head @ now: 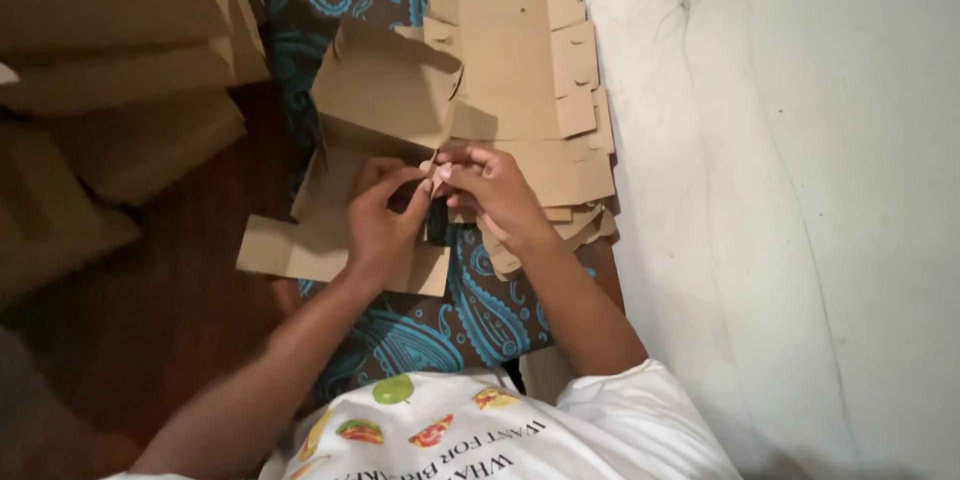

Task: Assembling cardboard boxes by folding and tucking flaps.

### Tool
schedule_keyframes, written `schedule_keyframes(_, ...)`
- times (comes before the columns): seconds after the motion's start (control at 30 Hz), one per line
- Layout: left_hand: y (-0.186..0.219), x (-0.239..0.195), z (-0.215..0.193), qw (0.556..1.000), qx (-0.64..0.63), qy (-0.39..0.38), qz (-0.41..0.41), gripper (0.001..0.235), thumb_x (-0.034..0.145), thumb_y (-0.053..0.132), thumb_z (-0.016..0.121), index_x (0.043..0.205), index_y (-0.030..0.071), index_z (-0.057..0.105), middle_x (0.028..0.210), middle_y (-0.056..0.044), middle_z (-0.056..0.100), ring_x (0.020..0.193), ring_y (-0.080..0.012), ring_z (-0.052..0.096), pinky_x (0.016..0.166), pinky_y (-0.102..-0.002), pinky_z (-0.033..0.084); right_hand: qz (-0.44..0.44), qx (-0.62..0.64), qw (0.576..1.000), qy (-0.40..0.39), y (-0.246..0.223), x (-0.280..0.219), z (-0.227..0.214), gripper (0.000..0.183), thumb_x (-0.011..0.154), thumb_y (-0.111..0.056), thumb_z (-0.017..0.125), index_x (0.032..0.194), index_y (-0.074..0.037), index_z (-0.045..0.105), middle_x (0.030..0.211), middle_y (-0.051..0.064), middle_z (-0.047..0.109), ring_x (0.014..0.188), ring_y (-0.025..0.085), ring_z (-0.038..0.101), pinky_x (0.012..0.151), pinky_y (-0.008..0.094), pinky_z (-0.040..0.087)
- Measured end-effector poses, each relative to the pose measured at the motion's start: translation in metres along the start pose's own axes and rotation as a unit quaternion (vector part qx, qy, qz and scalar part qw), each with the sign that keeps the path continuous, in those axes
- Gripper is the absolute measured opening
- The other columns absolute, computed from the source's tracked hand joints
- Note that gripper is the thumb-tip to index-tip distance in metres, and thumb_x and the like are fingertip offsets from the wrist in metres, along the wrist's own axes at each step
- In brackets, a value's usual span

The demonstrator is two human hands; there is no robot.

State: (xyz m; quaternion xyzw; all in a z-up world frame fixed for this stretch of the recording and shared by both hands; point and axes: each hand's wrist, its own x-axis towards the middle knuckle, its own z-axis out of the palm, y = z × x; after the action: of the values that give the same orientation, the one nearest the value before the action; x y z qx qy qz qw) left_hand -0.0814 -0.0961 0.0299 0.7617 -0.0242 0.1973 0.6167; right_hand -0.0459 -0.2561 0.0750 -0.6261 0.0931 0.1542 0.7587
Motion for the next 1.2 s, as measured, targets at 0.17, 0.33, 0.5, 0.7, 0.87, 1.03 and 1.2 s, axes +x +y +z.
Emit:
schedule_keyframes(0.17, 0.001, 0.004, -0.001, 0.999, -0.008, 0.012, -0.035, 0.017, 0.084, 0.011, 0.085, 0.101, 0.013, 0.080, 0.092, -0.010, 0.074, 0.086, -0.0288, 0.072, 0.073, -0.036, 0.061, 0.010, -0.014, 1.000, -0.017, -0.013, -0.005, 0.002, 0.036, 0.084, 0.000, 0.076, 0.119, 0.006, 0.071, 0.086, 0.012, 0.069, 0.079, 0.028, 0.077, 0.066, 0.030, 0.067)
schedule_keyframes(0.33, -0.003, 0.004, -0.001, 0.999, -0.041, 0.001, -0.005, 0.015, 0.086, 0.010, 0.084, 0.100, 0.011, 0.079, 0.097, -0.010, 0.075, 0.095, -0.0296, 0.074, 0.082, -0.038, 0.061, -0.006, 0.007, 1.000, -0.020, 0.001, 0.004, -0.006, 0.040, 0.083, 0.002, 0.077, 0.123, 0.004, 0.068, 0.087, 0.013, 0.068, 0.078, 0.027, 0.076, 0.066, 0.032, 0.068)
schedule_keyframes(0.5, -0.004, 0.002, 0.001, 0.997, -0.076, 0.001, -0.022, 0.016, 0.088, 0.006, 0.081, 0.104, 0.008, 0.078, 0.099, -0.012, 0.073, 0.095, -0.0294, 0.073, 0.084, -0.038, 0.061, -0.002, 0.023, 0.999, -0.027, 0.007, 0.006, -0.010, 0.046, 0.084, 0.004, 0.076, 0.128, 0.005, 0.062, 0.087, 0.015, 0.068, 0.075, 0.029, 0.076, 0.063, 0.032, 0.068)
schedule_keyframes(0.7, -0.006, 0.000, 0.003, 0.996, -0.081, -0.024, 0.003, 0.014, 0.087, 0.004, 0.079, 0.099, 0.010, 0.079, 0.096, -0.011, 0.075, 0.097, -0.0302, 0.074, 0.088, -0.040, 0.059, 0.021, 0.066, 0.997, -0.043, 0.016, 0.013, -0.015, 0.047, 0.085, 0.006, 0.074, 0.129, 0.004, 0.059, 0.088, 0.016, 0.068, 0.076, 0.029, 0.077, 0.061, 0.028, 0.068)
schedule_keyframes(0.87, 0.000, 0.002, 0.001, 0.997, -0.076, -0.026, -0.002, 0.016, 0.086, 0.001, 0.077, 0.099, 0.010, 0.079, 0.096, -0.012, 0.076, 0.093, -0.0299, 0.075, 0.085, -0.038, 0.060, 0.022, 0.060, 0.997, -0.043, 0.021, 0.017, -0.016, 0.044, 0.086, 0.005, 0.075, 0.127, 0.002, 0.060, 0.087, 0.015, 0.068, 0.073, 0.025, 0.077, 0.058, 0.025, 0.066)
schedule_keyframes(1.03, -0.006, -0.001, 0.000, 0.996, -0.086, -0.020, -0.004, 0.018, 0.088, 0.000, 0.073, 0.105, 0.006, 0.075, 0.114, -0.015, 0.068, 0.102, -0.0323, 0.072, 0.094, -0.043, 0.057, 0.012, 0.049, 0.998, -0.041, 0.024, 0.019, -0.013, 0.041, 0.087, 0.005, 0.074, 0.125, 0.001, 0.061, 0.087, 0.014, 0.069, 0.073, 0.024, 0.077, 0.058, 0.024, 0.066)
schedule_keyframes(1.2, -0.012, 0.000, 0.003, 0.997, -0.062, -0.017, 0.032, 0.018, 0.088, 0.002, 0.073, 0.106, 0.005, 0.075, 0.113, -0.016, 0.067, 0.109, -0.0342, 0.068, 0.098, -0.043, 0.053, 0.002, 0.045, 0.998, -0.034, 0.023, 0.016, -0.009, 0.039, 0.087, 0.004, 0.074, 0.124, 0.000, 0.061, 0.087, 0.013, 0.069, 0.072, 0.022, 0.076, 0.057, 0.023, 0.065)
